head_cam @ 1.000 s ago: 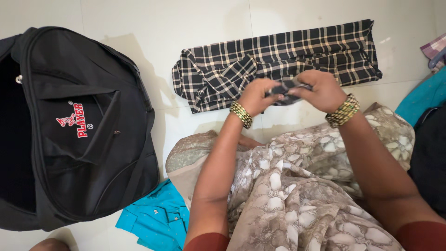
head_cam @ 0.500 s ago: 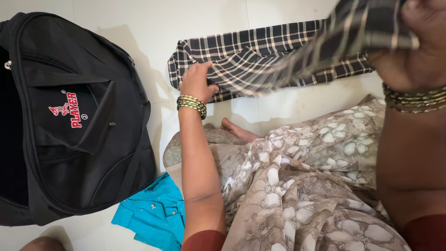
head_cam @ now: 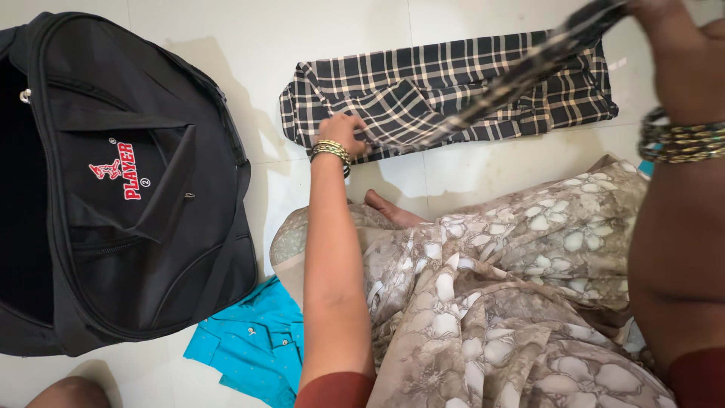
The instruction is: The person folds a plaid shirt by bringing in the sleeves and folding the main body into a square while sitting on the floor.
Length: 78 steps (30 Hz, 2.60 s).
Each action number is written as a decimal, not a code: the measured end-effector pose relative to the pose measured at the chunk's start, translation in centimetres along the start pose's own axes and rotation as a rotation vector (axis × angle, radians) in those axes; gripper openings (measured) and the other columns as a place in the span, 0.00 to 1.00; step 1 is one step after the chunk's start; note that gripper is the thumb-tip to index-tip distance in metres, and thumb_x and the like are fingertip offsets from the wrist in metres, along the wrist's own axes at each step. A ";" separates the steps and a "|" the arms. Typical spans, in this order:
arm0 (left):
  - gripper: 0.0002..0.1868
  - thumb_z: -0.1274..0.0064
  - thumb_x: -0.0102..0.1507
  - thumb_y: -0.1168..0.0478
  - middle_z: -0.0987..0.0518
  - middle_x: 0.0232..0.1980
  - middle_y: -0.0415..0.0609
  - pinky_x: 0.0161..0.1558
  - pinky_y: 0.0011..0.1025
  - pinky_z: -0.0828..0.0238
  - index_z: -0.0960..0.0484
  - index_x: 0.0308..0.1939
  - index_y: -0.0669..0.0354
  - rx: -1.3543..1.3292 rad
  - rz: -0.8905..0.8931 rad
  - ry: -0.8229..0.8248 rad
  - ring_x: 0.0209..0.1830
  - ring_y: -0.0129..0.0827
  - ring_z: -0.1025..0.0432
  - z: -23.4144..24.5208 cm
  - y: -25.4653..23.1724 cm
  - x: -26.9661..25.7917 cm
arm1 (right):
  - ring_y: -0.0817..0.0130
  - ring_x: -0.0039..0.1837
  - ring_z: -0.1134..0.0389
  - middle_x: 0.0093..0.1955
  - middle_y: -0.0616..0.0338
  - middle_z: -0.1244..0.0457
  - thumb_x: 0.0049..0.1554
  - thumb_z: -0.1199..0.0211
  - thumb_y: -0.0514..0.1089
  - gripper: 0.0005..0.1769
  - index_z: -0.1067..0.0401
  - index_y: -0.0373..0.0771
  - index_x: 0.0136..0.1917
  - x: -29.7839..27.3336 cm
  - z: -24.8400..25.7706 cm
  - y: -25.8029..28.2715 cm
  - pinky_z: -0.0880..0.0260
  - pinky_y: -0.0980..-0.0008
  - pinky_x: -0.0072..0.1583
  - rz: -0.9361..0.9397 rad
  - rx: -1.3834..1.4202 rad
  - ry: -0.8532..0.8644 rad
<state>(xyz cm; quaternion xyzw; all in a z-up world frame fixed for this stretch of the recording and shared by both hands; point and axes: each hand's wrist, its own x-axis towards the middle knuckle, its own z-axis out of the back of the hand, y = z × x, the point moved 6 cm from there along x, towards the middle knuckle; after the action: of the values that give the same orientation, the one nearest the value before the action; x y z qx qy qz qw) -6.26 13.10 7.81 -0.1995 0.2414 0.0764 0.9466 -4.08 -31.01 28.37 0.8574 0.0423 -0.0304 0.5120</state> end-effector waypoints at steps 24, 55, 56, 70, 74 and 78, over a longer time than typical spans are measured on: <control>0.09 0.35 0.57 0.48 0.14 0.35 0.36 0.46 0.48 0.30 0.10 0.28 0.45 -0.162 -0.082 -0.283 0.52 0.41 0.27 4.4 0.0 6.3 | 0.55 0.50 0.28 0.55 0.46 0.33 0.75 0.51 0.40 0.13 0.35 0.28 0.65 10.2 23.0 -11.0 0.28 0.64 0.46 -0.159 0.115 -0.104; 0.11 0.37 0.60 0.48 0.16 0.39 0.47 0.43 0.48 0.32 0.12 0.37 0.47 -0.130 0.004 -0.482 0.39 0.44 0.23 2.6 5.7 15.3 | 0.82 0.50 0.30 0.57 0.62 0.31 0.59 0.36 0.28 0.18 0.24 0.38 0.62 16.0 25.5 -22.1 0.26 0.82 0.50 -0.065 -0.788 -0.230; 0.11 0.36 0.58 0.49 0.16 0.39 0.48 0.42 0.49 0.32 0.12 0.37 0.48 -0.111 0.022 -0.464 0.39 0.45 0.23 2.3 6.1 15.5 | 0.80 0.49 0.31 0.57 0.61 0.32 0.59 0.36 0.28 0.18 0.23 0.36 0.62 16.0 25.1 -22.0 0.27 0.80 0.49 -0.033 -0.907 -0.207; 0.17 0.32 0.57 0.61 0.25 0.55 0.54 0.52 0.59 0.39 0.17 0.48 0.54 -0.098 -0.046 -0.707 0.57 0.56 0.35 6.9 1.8 12.3 | 0.64 0.60 0.30 0.61 0.53 0.32 0.55 0.36 0.22 0.18 0.21 0.33 0.57 14.4 27.0 -14.2 0.29 0.68 0.59 0.502 -1.436 -0.383; 0.09 0.33 0.64 0.60 0.24 0.55 0.53 0.61 0.51 0.34 0.17 0.45 0.54 -0.059 -0.230 -0.614 0.59 0.52 0.33 6.1 -1.9 12.5 | 0.73 0.52 0.32 0.64 0.56 0.37 0.59 0.40 0.24 0.16 0.24 0.35 0.58 14.9 27.0 -15.7 0.27 0.73 0.54 0.356 -0.951 -0.404; 0.09 0.33 0.64 0.57 0.23 0.54 0.50 0.61 0.48 0.33 0.17 0.43 0.52 -0.024 -0.302 -0.462 0.59 0.49 0.32 3.6 -5.1 12.9 | 0.72 0.52 0.33 0.65 0.56 0.35 0.60 0.35 0.25 0.15 0.22 0.36 0.58 14.8 24.4 -17.4 0.30 0.72 0.54 0.323 -1.125 -0.298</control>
<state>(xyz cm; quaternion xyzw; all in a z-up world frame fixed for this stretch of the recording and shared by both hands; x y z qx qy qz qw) 7.70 10.57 6.15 -0.2217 -0.0143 -0.0194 0.9748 8.62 -43.68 0.19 0.4370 -0.1512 -0.0449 0.8855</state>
